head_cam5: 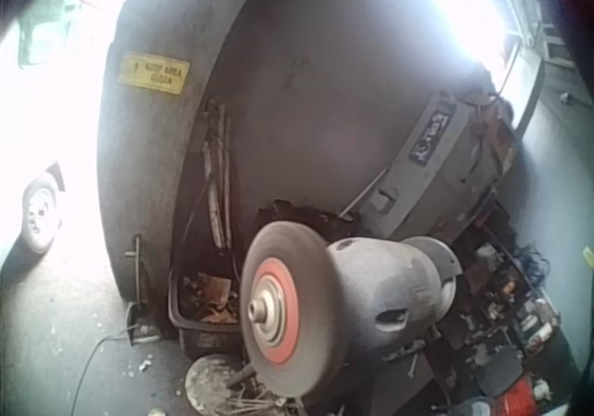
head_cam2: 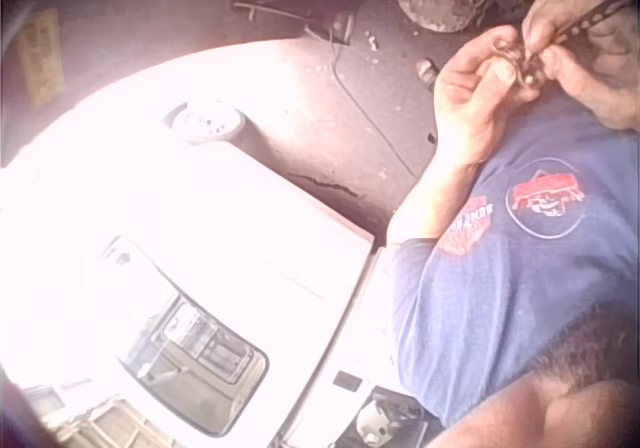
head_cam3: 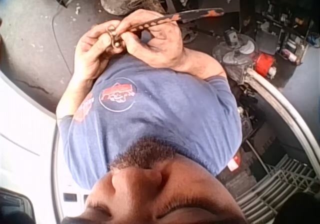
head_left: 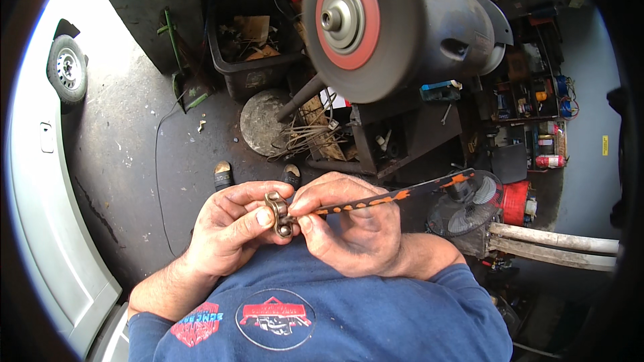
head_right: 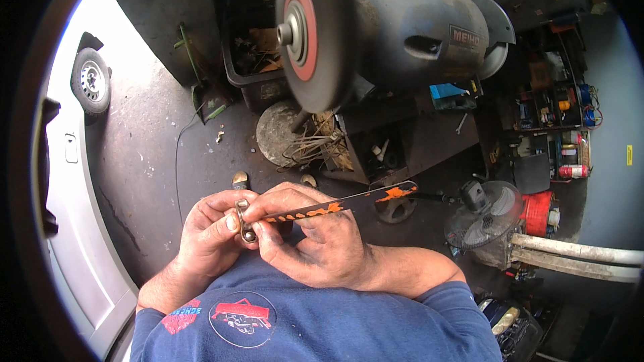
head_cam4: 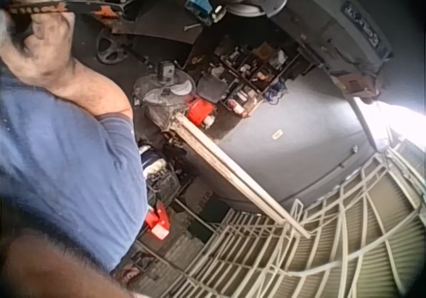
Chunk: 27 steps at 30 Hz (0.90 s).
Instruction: The person picks up small metal parts from a red car's engine bay, walks to a bench grinder, and grinds the parts while rotating them. The person then uses a small brush to clean the parts and continues grinding before turning off the grinder.
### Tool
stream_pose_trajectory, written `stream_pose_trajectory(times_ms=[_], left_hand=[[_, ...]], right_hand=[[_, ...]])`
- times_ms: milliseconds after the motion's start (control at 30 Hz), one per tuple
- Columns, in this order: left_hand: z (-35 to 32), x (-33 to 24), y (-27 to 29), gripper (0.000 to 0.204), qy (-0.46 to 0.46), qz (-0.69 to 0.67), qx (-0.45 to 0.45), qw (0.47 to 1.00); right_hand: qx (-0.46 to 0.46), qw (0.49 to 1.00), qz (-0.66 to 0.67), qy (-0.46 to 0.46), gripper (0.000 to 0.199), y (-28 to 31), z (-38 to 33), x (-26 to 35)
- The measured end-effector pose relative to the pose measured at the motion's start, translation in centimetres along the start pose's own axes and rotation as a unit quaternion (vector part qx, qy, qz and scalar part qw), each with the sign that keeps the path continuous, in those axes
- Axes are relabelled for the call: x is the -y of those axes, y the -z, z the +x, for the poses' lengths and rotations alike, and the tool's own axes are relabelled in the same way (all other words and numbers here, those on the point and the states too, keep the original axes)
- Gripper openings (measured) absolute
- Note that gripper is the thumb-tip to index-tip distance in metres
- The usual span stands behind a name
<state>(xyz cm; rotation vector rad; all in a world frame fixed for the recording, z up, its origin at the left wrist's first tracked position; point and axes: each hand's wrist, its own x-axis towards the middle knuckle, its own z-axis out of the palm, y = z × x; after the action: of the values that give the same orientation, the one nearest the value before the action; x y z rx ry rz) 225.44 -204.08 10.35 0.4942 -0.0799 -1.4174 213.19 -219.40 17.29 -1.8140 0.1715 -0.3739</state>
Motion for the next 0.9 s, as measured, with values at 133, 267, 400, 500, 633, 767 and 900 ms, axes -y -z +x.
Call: stream_pose_trajectory(times_ms=[133, 267, 400, 500, 633, 767, 900], left_hand=[[-0.22, 0.15, 0.1, 0.043, -0.008, -0.005, -0.002, 1.0], [-0.29, 0.33, 0.38, 0.042, -0.021, -0.013, 0.006, 1.0], [-0.41, 0.38, 0.59, 0.042, -0.028, -0.004, 0.01, 1.0], [-0.61, 0.34, 0.64, 0.042, -0.03, 0.0, 0.005, 1.0], [-0.72, 0.34, 0.67, 0.042, -0.032, 0.007, 0.009, 0.999], [-0.71, 0.43, 0.65, 0.042, -0.033, 0.008, 0.004, 0.999], [-0.69, 0.48, 0.56, 0.042, -0.032, 0.011, 0.005, 0.999]], right_hand=[[-0.019, 1.0, 0.006, -0.002, 0.019, -0.12, -0.01, -0.08], [-0.031, 0.999, -0.017, 0.001, 0.019, -0.52, -0.19, -0.27], [-0.036, 0.998, 0.026, -0.039, 0.019, -0.74, -0.53, -0.1], [-0.042, 0.998, 0.02, -0.045, 0.019, -0.82, -0.63, -0.12], [-0.043, 0.998, 0.015, -0.035, 0.019, -0.91, -0.72, -0.19], [-0.034, 0.998, 0.027, -0.038, 0.021, -0.8, -0.88, -0.06], [-0.042, 0.999, 0.017, -0.024, 0.019, -0.94, -0.9, -0.13]])
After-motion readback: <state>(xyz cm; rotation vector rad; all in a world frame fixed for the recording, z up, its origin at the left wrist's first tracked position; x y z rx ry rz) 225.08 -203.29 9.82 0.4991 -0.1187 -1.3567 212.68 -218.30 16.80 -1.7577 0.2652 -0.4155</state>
